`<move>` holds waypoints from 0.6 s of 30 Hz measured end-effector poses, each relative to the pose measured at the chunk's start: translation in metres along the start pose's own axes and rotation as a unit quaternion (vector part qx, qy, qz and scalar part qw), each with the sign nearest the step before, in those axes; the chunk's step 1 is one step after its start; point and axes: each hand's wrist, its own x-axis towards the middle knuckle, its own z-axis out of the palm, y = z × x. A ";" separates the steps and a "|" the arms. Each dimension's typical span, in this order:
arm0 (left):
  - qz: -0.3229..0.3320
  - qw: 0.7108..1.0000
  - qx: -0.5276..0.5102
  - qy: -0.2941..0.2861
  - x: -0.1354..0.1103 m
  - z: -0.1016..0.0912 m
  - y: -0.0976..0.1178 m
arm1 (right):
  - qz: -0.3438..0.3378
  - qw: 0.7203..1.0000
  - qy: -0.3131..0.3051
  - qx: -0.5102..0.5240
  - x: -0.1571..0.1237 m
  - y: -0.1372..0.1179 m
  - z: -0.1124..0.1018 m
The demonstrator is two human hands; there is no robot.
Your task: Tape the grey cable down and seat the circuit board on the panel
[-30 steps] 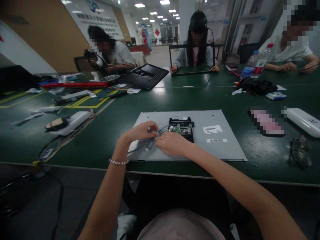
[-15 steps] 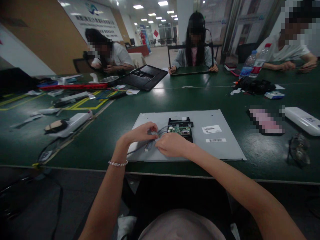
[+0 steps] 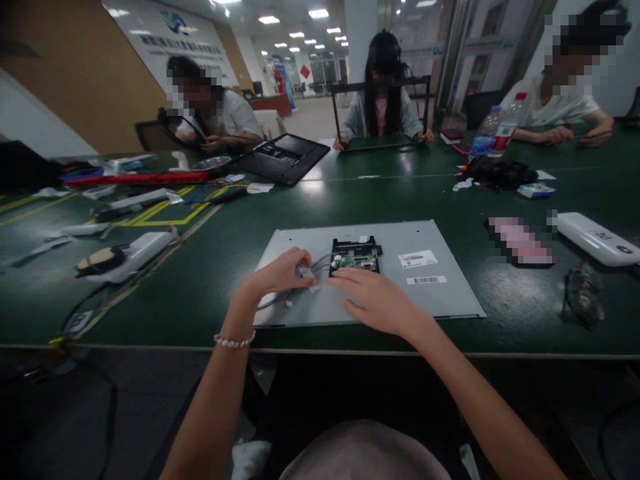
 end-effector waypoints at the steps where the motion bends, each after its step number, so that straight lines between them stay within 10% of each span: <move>1: -0.016 0.999 0.028 0.013 -0.004 0.000 0.009 | 0.043 0.999 0.020 -0.001 -0.011 0.008 -0.007; 8: -0.126 0.967 0.172 0.138 -0.027 0.011 0.077 | 0.279 0.953 0.068 -0.099 -0.104 0.083 -0.042; 18: -0.010 0.948 0.041 0.316 -0.027 0.068 0.130 | 0.268 0.952 0.024 -0.146 -0.136 0.108 -0.023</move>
